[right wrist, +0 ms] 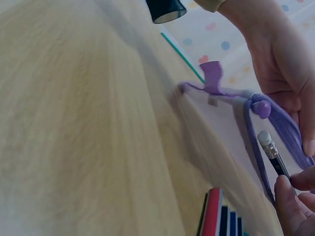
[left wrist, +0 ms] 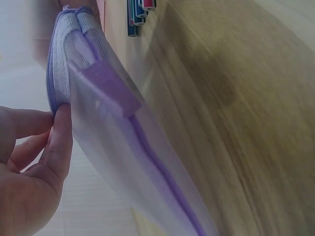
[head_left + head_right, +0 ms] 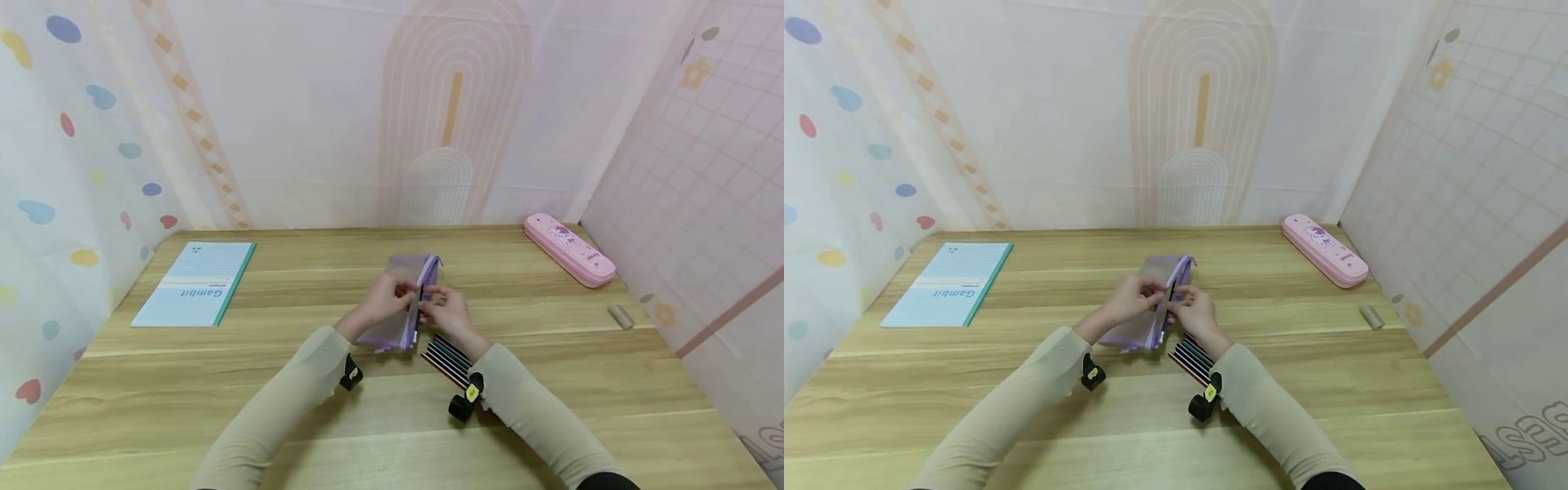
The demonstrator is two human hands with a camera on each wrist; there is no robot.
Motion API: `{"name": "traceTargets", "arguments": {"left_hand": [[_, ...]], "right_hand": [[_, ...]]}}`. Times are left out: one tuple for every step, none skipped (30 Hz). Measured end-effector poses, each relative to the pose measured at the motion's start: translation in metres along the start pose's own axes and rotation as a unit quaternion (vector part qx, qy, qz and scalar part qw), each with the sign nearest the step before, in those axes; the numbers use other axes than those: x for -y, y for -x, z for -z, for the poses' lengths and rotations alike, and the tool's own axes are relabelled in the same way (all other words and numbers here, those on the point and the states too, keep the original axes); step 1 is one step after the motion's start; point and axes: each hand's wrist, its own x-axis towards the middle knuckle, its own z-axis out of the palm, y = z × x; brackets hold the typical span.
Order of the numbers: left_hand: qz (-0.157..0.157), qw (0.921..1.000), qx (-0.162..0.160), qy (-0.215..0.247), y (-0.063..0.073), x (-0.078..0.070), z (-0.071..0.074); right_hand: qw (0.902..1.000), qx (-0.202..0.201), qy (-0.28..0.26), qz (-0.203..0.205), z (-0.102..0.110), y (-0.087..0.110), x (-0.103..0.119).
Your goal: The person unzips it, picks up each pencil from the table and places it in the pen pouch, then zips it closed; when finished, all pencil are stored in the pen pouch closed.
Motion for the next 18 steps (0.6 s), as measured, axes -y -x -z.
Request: {"name": "traceTargets", "arguments": {"left_hand": [[-0.001, 1.0000, 0.000, -0.004, 0.000, 0.000, 0.000], [-0.001, 1.0000, 0.001, -0.007, 0.001, 0.000, 0.000], [-0.001, 0.9999, 0.001, -0.010, 0.001, 0.000, 0.000], [-0.002, 0.9999, 0.001, -0.012, 0.001, 0.000, 0.000], [-0.002, 0.9999, 0.000, -0.013, 0.001, 0.001, 0.000], [-0.001, 0.9999, -0.001, -0.012, 0.000, 0.001, 0.000], [-0.001, 0.9999, -0.002, -0.010, 0.000, 0.001, 0.000], [0.003, 1.0000, -0.002, -0.006, 0.000, 0.002, 0.000], [0.007, 1.0000, -0.001, 0.000, 0.000, 0.002, 0.000], [0.009, 1.0000, 0.000, 0.003, 0.000, 0.003, 0.001], [0.014, 0.9999, 0.001, 0.009, 0.000, 0.003, 0.001], [0.018, 0.9997, 0.002, 0.015, 0.000, 0.003, 0.002], [0.021, 0.9995, 0.004, 0.021, 0.000, 0.004, 0.003], [0.025, 0.9994, 0.005, 0.025, 0.000, 0.004, 0.004], [0.029, 0.9992, 0.006, 0.028, 0.001, 0.004, 0.005], [0.033, 0.9989, 0.006, 0.032, 0.001, 0.004, 0.007], [0.037, 0.9987, 0.005, 0.035, 0.001, 0.004, 0.008], [0.039, 0.9986, 0.005, 0.035, 0.001, 0.004, 0.009]], "right_hand": [[1.0000, -0.001, 0.003, -0.001, -0.001, 0.000, 0.001], [1.0000, -0.002, 0.006, -0.004, -0.003, 0.000, 0.002], [1.0000, -0.001, 0.009, -0.002, -0.004, 0.000, 0.003], [0.9999, 0.001, 0.012, 0.000, -0.006, 0.000, 0.004], [0.9999, 0.004, 0.014, 0.005, -0.007, 0.000, 0.004], [0.9998, 0.008, 0.016, 0.008, -0.008, -0.001, 0.005], [0.9997, 0.013, 0.020, 0.012, -0.009, -0.001, 0.004], [0.9995, 0.019, 0.020, 0.014, -0.009, -0.001, 0.004], [0.9994, 0.025, 0.020, 0.017, -0.009, -0.001, 0.003], [0.9992, 0.030, 0.018, 0.017, -0.008, -0.001, 0.002], [0.9990, 0.036, 0.018, 0.019, -0.007, -0.001, 0.001], [0.9988, 0.042, 0.017, 0.018, -0.005, 0.000, 0.001], [0.9984, 0.051, 0.018, 0.017, -0.002, 0.001, 0.000], [0.9979, 0.059, 0.021, 0.020, 0.001, 0.002, 0.001], [0.9972, 0.066, 0.026, 0.025, 0.004, 0.003, 0.002], [0.9955, 0.077, 0.041, 0.038, 0.008, 0.005, 0.003], [0.9927, 0.092, 0.061, 0.048, 0.014, 0.007, 0.005], [0.9885, 0.110, 0.084, 0.061, 0.019, 0.009, 0.006]]}}
